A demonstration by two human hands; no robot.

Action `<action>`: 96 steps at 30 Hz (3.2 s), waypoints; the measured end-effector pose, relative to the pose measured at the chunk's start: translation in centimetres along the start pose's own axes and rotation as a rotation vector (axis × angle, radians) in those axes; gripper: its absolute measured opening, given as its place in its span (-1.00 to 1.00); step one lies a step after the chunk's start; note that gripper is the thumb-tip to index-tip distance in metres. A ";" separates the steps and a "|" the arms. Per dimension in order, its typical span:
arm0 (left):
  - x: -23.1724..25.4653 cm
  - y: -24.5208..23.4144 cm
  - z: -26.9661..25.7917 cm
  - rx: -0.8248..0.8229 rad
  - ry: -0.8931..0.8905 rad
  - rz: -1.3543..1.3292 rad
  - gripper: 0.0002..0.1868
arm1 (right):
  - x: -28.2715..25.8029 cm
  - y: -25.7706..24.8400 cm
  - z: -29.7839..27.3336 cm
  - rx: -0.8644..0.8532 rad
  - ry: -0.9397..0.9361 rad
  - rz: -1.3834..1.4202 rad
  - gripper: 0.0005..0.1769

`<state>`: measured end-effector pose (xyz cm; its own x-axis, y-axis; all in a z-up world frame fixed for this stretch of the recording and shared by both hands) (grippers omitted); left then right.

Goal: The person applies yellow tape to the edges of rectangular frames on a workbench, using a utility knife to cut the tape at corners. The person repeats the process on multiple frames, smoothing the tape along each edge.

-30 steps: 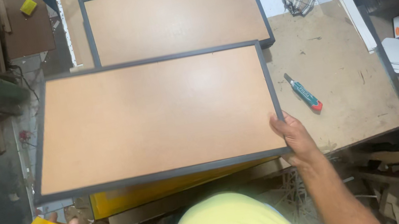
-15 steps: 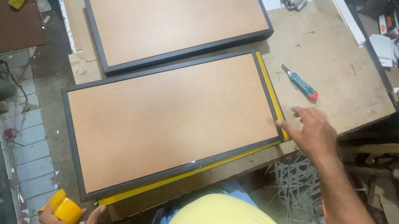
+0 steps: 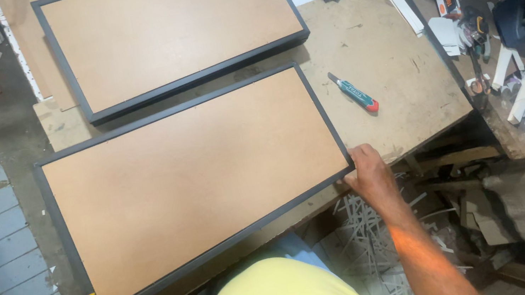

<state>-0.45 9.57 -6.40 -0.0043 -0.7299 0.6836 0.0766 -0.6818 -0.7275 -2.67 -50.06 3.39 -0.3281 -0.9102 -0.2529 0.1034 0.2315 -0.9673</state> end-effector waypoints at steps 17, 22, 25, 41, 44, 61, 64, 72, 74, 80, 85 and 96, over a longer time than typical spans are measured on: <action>2.7 0.4 0.2 -0.106 -0.146 0.349 -0.10 | 0.7 0.4 1.1 -0.194 0.150 -0.173 -0.53; 3.2 1.3 0.2 -0.239 -0.419 0.515 -0.11 | 2.4 1.0 0.7 -0.107 0.057 -0.075 -0.43; 3.7 1.2 0.4 -0.213 -0.430 0.558 -0.09 | 3.2 1.7 1.1 -0.130 0.074 0.014 -0.43; 5.0 0.6 1.3 -0.255 -0.488 0.532 -0.08 | 4.9 2.2 1.3 -0.143 -0.092 -0.056 -0.58; 4.6 0.7 0.9 -0.174 -0.547 0.425 -0.11 | 5.2 2.3 1.4 -0.137 -0.032 0.087 -0.62; 29.7 10.5 -6.8 0.483 -0.495 -0.473 -0.66 | 8.5 -4.5 8.8 -0.422 -0.494 0.047 -0.53; 35.9 16.6 -7.5 0.329 -0.577 -0.677 -0.68 | 9.0 -7.2 10.5 -0.409 -0.551 0.093 -0.54; 49.3 24.0 -5.2 0.045 -0.488 -0.616 -0.67 | 6.0 -11.4 12.1 -0.772 -0.688 0.835 -0.55; 50.9 24.0 -4.5 0.084 -0.363 -0.560 -0.73 | 5.0 -11.5 12.5 -0.859 -0.735 0.821 -0.54; 52.9 25.2 -3.7 0.168 -0.340 -0.472 -0.74 | 3.8 -10.0 15.0 -0.855 -0.915 0.780 -0.78; 53.0 26.8 -3.9 0.138 -0.519 -0.499 -0.59 | 4.9 -7.6 16.3 -0.792 -0.951 0.766 -0.86; 47.7 31.7 -9.8 0.054 -0.821 -0.394 -0.64 | 3.4 -0.1 32.1 -0.327 -1.019 0.538 -0.90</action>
<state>-7.98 -47.34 2.53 0.6695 -0.1659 0.7240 0.2670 -0.8559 -0.4430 26.38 -64.19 3.27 0.5939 -0.4895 -0.6385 -0.2924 0.6080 -0.7381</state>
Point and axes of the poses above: each hand's wrist, its own z-axis towards the middle knuckle, its own y-axis out of the palm, x = y × z, the point moved 2 cm from there along z, towards the middle knuckle
